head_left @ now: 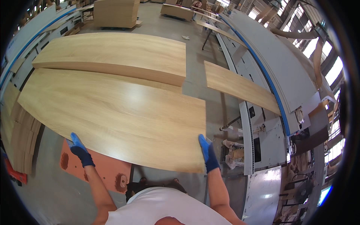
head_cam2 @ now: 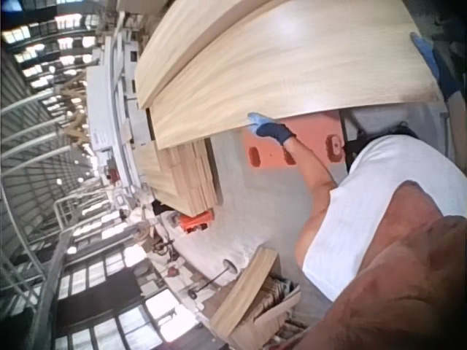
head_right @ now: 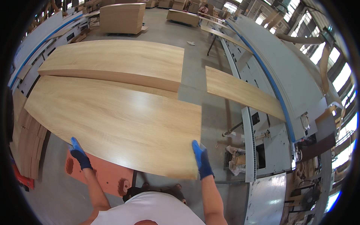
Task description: The person takes large wooden boards from a machine and stacks them onto a pile.
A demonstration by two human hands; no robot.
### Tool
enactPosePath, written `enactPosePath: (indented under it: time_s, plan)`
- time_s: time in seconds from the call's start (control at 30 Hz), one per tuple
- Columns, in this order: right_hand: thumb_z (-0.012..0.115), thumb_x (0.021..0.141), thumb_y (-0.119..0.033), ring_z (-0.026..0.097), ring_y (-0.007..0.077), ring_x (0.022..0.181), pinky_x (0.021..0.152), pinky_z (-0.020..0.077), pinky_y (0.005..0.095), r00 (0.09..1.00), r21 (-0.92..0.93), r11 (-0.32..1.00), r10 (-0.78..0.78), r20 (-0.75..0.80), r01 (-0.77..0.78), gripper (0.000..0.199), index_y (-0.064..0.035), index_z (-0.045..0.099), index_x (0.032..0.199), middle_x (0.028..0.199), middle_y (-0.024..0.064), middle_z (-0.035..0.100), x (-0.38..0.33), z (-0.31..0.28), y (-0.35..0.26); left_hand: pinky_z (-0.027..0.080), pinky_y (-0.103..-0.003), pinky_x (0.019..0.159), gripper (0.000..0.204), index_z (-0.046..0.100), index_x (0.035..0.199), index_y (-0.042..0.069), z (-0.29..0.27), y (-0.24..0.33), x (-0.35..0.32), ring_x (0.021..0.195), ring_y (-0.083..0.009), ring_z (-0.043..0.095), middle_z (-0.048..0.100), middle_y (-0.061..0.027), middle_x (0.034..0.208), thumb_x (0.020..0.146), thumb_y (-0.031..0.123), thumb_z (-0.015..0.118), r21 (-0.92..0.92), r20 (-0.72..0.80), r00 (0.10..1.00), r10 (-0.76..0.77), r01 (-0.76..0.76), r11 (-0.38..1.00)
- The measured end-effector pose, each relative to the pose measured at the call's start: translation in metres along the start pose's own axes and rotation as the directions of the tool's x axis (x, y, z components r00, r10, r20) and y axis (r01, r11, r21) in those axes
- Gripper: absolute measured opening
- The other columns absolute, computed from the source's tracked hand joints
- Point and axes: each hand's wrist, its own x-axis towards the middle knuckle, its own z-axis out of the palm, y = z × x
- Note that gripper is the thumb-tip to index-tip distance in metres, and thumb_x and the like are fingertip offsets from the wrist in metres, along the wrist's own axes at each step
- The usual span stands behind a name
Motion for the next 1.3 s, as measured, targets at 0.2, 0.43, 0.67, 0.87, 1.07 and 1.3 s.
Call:
enactPosePath:
  time_s: [0.2,0.43,0.67,0.87,1.07,1.3]
  plan:
    - [0.05,0.09,-0.028,0.056,0.0109,0.081,0.071,0.0449,0.0256,0.978,-0.131,0.969,-0.208,0.013,0.208,0.037,0.0049,0.057,0.105,0.091,0.0052,0.062,0.051,0.072,-0.001,0.044,-0.032,0.081,0.046,0.045,0.119,-0.011,0.01,-0.004,0.084,0.092,-0.0252,0.056,0.056,-0.0203,0.111,0.089,0.024,0.051,0.25,-0.006,0.996,0.086,-0.081,0.965]
    - [0.045,0.09,-0.034,0.058,0.0381,0.09,0.077,0.0443,0.0391,0.947,-0.493,0.827,-0.321,-0.019,0.27,0.044,0.0066,0.054,0.104,0.092,0.0274,0.06,0.078,0.11,0.002,0.044,-0.036,0.08,0.053,0.049,0.109,-0.015,0.004,-0.012,0.141,0.09,-0.0327,0.059,0.06,-0.0263,0.101,0.088,0.034,0.051,0.473,-0.002,0.995,0.098,-0.085,0.877]
    - [0.045,0.089,-0.035,0.057,0.0363,0.095,0.079,0.0443,0.0372,0.943,-0.48,0.839,-0.326,-0.07,0.255,0.045,0.0069,0.053,0.105,0.1,0.0234,0.06,0.091,0.098,0.017,0.043,-0.034,0.085,0.051,0.048,0.118,-0.01,0.017,-0.035,0.151,0.097,-0.0266,0.056,0.056,-0.0207,0.112,0.088,0.032,0.051,0.316,-0.034,0.996,0.078,-0.063,0.947]
    - [0.044,0.091,-0.035,0.054,0.0225,0.103,0.086,0.0429,0.0335,0.909,0.226,0.93,0.192,0.37,-0.289,0.043,-0.0044,0.048,0.121,0.118,0.0114,0.054,0.065,0.042,0.022,0.04,-0.032,0.05,0.038,0.059,0.095,-0.001,-0.008,-0.082,0.113,0.057,-0.0162,0.05,0.057,-0.0061,0.072,0.085,0.035,0.054,-0.064,-0.231,0.94,-0.251,0.243,0.968]
    - [0.041,0.091,-0.04,0.049,0.0273,0.109,0.088,0.0412,0.0431,0.946,0.644,0.698,0.172,0.274,-0.313,0.046,-0.0098,0.042,0.125,0.125,0.0128,0.047,0.007,-0.066,0.117,0.043,-0.039,0.053,0.023,0.054,0.083,0.01,-0.052,-0.177,-0.098,0.066,-0.0223,0.052,0.055,-0.0066,0.077,0.085,0.03,0.044,0.282,0.604,0.39,-0.695,0.711,0.644]
    - [0.041,0.088,-0.049,0.049,0.0256,0.104,0.087,0.0395,0.0443,0.997,0.907,0.416,-0.051,-0.051,0.068,0.046,-0.0142,0.047,0.118,0.115,0.0051,0.053,-0.014,-0.249,0.163,0.047,-0.033,0.071,0.036,0.058,0.106,0.008,0.076,-0.033,-0.32,0.088,-0.0181,0.059,0.06,-0.0063,0.1,0.085,0.037,0.055,0.757,0.595,-0.072,-0.8,0.383,0.529]
